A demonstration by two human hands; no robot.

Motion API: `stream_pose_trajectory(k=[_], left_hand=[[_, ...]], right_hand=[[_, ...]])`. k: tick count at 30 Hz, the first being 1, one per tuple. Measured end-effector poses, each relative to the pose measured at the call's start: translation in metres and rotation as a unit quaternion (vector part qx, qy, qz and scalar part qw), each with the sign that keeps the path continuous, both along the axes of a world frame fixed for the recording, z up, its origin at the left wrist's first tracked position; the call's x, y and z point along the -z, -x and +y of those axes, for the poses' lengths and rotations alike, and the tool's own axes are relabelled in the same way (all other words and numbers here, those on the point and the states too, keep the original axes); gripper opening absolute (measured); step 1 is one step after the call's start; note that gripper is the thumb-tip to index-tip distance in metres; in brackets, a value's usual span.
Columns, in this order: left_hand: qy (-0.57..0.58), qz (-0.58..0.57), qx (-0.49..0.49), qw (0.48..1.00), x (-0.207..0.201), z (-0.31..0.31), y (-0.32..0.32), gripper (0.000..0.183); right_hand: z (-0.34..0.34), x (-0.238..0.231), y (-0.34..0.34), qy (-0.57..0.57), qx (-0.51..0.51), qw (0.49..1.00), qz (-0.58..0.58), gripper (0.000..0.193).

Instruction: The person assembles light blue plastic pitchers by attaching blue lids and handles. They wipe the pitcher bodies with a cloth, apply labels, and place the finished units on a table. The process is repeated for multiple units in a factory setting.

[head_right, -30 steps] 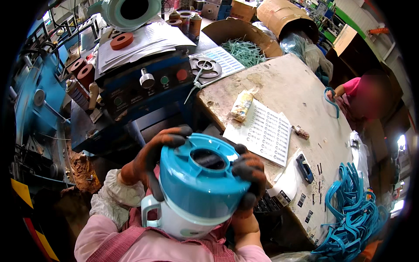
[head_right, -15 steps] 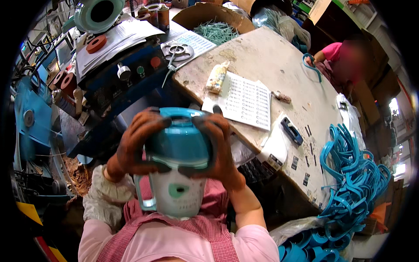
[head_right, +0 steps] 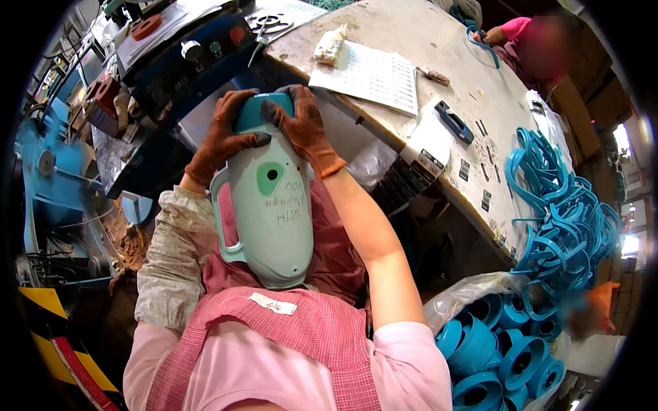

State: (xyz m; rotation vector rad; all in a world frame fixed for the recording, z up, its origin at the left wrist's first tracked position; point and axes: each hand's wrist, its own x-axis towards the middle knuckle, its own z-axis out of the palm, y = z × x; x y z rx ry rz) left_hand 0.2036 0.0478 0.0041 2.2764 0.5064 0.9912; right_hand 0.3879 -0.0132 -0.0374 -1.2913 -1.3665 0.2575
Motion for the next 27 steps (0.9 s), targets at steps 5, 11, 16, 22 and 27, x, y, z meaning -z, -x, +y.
stream_pose_trajectory(k=[5,11,16,22,27], left_hand=[[-0.013,0.024,-0.041,0.999,-0.007,-0.005,0.015,0.072],[0.007,-0.057,0.006,0.998,-0.021,-0.003,0.044,0.079],[0.204,-0.177,0.051,0.962,-0.040,-0.020,0.068,0.074],[-0.228,0.144,-0.121,0.955,-0.120,-0.054,0.056,0.095],[-0.234,0.124,-0.124,0.956,-0.110,-0.048,0.066,0.097]], right_hand=[[0.012,0.004,0.024,-0.026,0.070,0.997,0.009,0.020],[0.005,-0.022,0.002,-0.029,-0.258,0.934,0.244,0.043],[0.048,-0.002,0.056,-0.051,-0.489,0.516,0.702,0.077],[0.057,-0.011,0.058,-0.082,-0.466,0.756,0.452,0.058],[0.017,-0.064,0.051,-0.014,-0.348,0.841,0.414,0.051]])
